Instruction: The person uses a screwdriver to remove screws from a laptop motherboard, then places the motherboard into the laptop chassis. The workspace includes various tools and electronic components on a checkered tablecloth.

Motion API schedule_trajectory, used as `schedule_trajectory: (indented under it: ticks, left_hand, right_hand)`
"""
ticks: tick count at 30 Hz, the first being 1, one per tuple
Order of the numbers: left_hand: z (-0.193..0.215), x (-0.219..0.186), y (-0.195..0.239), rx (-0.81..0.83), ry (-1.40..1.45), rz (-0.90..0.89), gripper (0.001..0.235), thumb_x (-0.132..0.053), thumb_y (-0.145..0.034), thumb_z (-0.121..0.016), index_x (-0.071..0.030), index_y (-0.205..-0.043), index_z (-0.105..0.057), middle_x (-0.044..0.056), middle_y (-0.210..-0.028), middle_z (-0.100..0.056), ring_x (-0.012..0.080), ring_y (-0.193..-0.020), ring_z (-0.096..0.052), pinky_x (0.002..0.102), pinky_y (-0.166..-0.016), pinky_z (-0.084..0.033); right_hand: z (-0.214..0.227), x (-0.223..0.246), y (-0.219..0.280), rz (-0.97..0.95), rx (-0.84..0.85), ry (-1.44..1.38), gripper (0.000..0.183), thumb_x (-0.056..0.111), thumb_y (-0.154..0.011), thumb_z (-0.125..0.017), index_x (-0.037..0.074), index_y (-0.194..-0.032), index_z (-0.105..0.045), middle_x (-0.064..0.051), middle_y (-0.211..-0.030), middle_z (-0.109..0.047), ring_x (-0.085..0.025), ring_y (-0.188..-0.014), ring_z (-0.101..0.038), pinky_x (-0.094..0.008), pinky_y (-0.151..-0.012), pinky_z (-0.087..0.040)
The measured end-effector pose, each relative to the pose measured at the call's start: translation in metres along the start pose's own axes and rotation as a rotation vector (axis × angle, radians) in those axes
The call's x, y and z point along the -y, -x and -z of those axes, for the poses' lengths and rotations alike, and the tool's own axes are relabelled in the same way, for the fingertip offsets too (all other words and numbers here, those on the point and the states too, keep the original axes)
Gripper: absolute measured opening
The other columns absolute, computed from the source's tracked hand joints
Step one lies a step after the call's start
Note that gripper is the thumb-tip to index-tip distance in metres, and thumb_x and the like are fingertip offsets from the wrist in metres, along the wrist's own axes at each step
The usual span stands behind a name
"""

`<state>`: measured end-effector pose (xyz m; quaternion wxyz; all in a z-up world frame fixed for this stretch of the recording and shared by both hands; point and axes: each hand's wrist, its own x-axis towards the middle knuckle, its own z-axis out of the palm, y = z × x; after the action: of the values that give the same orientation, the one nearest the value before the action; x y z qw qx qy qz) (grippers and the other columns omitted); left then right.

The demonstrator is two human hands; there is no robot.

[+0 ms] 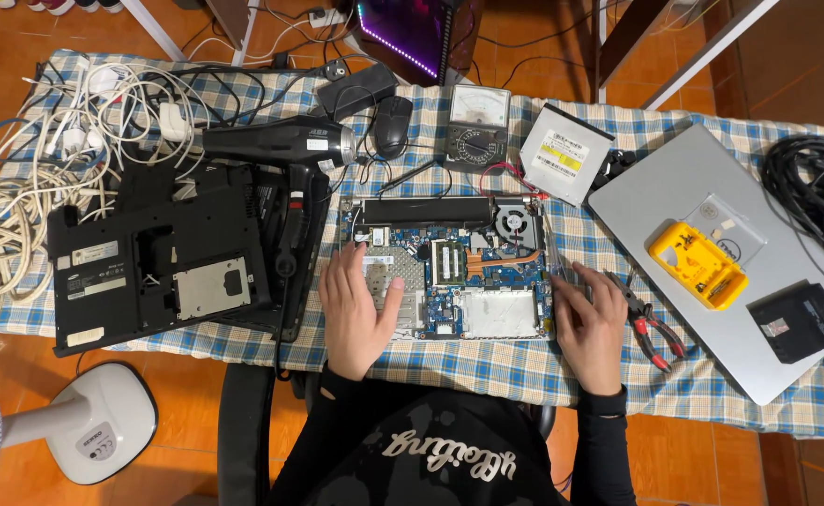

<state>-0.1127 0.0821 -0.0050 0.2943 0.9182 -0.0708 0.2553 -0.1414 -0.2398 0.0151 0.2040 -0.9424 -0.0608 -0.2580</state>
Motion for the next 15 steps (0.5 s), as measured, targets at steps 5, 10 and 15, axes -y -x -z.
schedule_trajectory:
  ticks: [5,10,15]
  left_hand:
    - [0.0,0.0,-0.001,0.001,-0.014,0.005,0.065,-0.043,-0.103,-0.058,0.004,-0.145,-0.043,0.029,-0.145,-0.051,0.0457,-0.14,-0.047,0.061,-0.123,-0.027]
    - [0.002,-0.001,-0.001,0.036,-0.008,0.037,0.065,-0.045,-0.102,-0.058,0.002,-0.144,-0.044,0.027,-0.145,-0.051,0.0435,-0.14,-0.047,0.061,-0.124,-0.026]
    - [0.002,-0.004,0.001,0.039,-0.011,0.035,0.067,-0.044,-0.104,-0.058,0.005,-0.147,-0.041,0.031,-0.151,-0.047,0.048,-0.144,-0.042,0.062,-0.125,-0.023]
  right_hand:
    - [-0.005,-0.008,0.002,-0.072,-0.029,0.033,0.021,0.008,-0.098,-0.067,0.009,-0.117,-0.076,-0.009,-0.13,-0.068,-0.033,-0.128,-0.057,-0.045,-0.112,-0.041]
    - [-0.005,-0.013,0.006,-0.137,-0.05,0.001,0.023,0.009,-0.1,-0.068,0.005,-0.122,-0.075,-0.012,-0.128,-0.069,-0.032,-0.121,-0.06,-0.044,-0.109,-0.043]
    - [-0.003,-0.009,0.005,-0.163,-0.078,0.0,0.024,0.01,-0.102,-0.068,0.005,-0.124,-0.076,-0.012,-0.132,-0.067,-0.031,-0.119,-0.056,-0.042,-0.106,-0.044]
